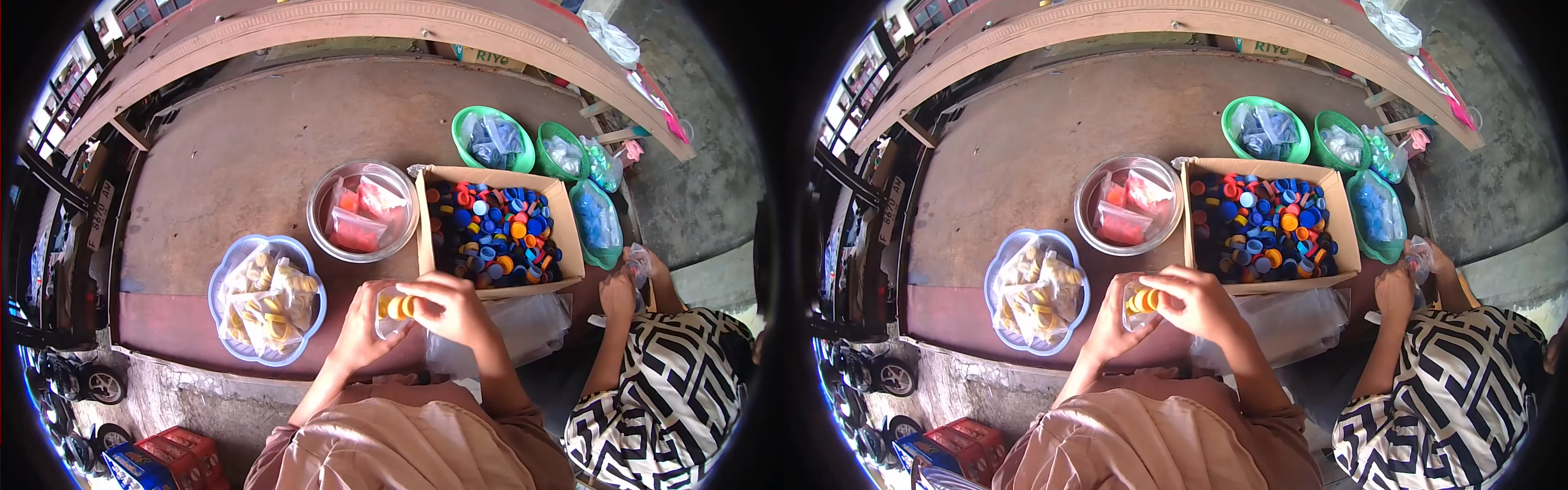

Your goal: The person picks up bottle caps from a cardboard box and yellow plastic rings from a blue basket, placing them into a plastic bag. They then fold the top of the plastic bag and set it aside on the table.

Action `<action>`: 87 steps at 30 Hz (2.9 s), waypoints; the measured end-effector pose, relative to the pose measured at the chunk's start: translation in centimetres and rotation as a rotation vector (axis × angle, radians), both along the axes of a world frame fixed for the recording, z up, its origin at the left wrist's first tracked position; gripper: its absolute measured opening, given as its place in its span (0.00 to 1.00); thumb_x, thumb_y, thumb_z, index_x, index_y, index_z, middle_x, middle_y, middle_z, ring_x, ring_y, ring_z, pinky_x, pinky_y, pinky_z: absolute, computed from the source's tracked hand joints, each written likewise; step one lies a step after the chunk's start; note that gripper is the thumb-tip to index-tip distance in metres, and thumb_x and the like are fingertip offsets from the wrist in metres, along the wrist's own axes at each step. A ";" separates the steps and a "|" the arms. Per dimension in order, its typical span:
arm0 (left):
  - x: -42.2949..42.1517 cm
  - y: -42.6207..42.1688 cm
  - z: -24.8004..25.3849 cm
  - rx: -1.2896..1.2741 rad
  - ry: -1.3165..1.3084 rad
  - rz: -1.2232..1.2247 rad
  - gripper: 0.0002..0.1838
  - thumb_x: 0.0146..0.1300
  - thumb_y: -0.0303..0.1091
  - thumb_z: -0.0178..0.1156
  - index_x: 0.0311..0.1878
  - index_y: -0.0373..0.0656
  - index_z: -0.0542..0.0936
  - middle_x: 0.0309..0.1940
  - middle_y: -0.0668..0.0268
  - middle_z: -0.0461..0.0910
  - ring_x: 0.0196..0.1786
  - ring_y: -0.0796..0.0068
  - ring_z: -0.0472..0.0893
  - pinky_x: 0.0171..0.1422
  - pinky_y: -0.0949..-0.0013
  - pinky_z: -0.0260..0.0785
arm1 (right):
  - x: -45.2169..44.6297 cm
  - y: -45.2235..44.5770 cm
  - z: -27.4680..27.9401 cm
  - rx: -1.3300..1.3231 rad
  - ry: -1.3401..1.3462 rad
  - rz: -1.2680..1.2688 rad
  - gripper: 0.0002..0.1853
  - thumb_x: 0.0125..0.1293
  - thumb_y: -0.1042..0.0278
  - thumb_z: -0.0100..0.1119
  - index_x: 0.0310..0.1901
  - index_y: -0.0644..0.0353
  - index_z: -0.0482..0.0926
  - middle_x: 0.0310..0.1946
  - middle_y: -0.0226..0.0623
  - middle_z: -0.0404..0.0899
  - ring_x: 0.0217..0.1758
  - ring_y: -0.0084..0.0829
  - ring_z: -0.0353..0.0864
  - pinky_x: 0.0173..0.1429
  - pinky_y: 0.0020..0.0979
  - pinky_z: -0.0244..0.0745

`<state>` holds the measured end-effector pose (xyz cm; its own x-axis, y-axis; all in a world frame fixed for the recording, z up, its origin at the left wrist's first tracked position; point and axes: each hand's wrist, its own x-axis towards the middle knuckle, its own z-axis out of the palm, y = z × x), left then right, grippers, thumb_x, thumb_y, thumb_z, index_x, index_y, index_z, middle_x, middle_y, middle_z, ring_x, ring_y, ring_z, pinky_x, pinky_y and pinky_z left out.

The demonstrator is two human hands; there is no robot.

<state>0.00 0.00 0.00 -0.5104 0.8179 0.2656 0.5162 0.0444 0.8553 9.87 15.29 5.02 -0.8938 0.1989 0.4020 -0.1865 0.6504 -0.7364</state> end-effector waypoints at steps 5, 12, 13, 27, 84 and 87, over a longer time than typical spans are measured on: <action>-0.2 -0.6 -0.1 0.135 0.030 -0.017 0.36 0.41 0.32 0.71 0.55 0.36 0.65 0.48 0.51 0.71 0.51 0.51 0.72 0.56 0.56 0.66 | 0.2 -1.5 0.9 0.088 0.171 -0.148 0.19 0.47 0.83 0.61 0.44 0.59 0.80 0.32 0.37 0.79 0.29 0.31 0.80 0.35 0.28 0.77; -0.2 -1.0 -0.1 0.206 0.035 0.000 0.37 0.40 0.33 0.71 0.55 0.38 0.65 0.49 0.52 0.71 0.52 0.51 0.72 0.56 0.56 0.66 | 1.3 -3.4 1.0 0.156 0.459 -0.369 0.11 0.47 0.78 0.67 0.35 0.59 0.81 0.33 0.35 0.81 0.33 0.30 0.83 0.35 0.27 0.79; -0.2 -1.1 -0.2 0.206 0.021 -0.009 0.37 0.40 0.33 0.71 0.55 0.38 0.65 0.49 0.52 0.71 0.52 0.51 0.72 0.56 0.56 0.66 | 1.1 -3.6 1.0 0.146 0.407 -0.292 0.12 0.47 0.76 0.69 0.36 0.59 0.81 0.35 0.36 0.81 0.35 0.31 0.83 0.36 0.27 0.79; 0.5 -3.4 -1.5 0.087 -0.078 -0.004 0.35 0.41 0.30 0.70 0.54 0.38 0.65 0.48 0.51 0.70 0.50 0.51 0.72 0.55 0.57 0.65 | 0.9 10.2 -9.9 0.529 -0.748 -0.382 0.07 0.44 0.64 0.68 0.23 0.57 0.83 0.26 0.38 0.80 0.29 0.39 0.80 0.36 0.37 0.75; 1.0 -2.9 -3.7 -0.080 -0.161 -0.016 0.36 0.43 0.32 0.71 0.55 0.37 0.63 0.49 0.49 0.70 0.51 0.48 0.72 0.56 0.55 0.66 | 1.8 -1.2 -5.4 0.014 0.155 -0.167 0.20 0.50 0.64 0.65 0.45 0.63 0.76 0.46 0.45 0.74 0.49 0.38 0.74 0.54 0.37 0.69; 0.9 -2.9 -3.9 -0.071 -0.145 -0.047 0.36 0.44 0.33 0.71 0.55 0.37 0.63 0.49 0.50 0.70 0.51 0.48 0.72 0.56 0.56 0.66 | 1.4 -3.2 -3.9 0.092 -0.054 -0.109 0.27 0.47 0.55 0.70 0.48 0.60 0.78 0.50 0.42 0.74 0.56 0.40 0.72 0.62 0.41 0.61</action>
<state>0.86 -2.87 -3.85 -0.4996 0.8560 0.1327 0.3903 0.0857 0.9167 11.30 12.07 1.15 -0.8897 0.2609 0.3748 -0.0723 0.7299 -0.6797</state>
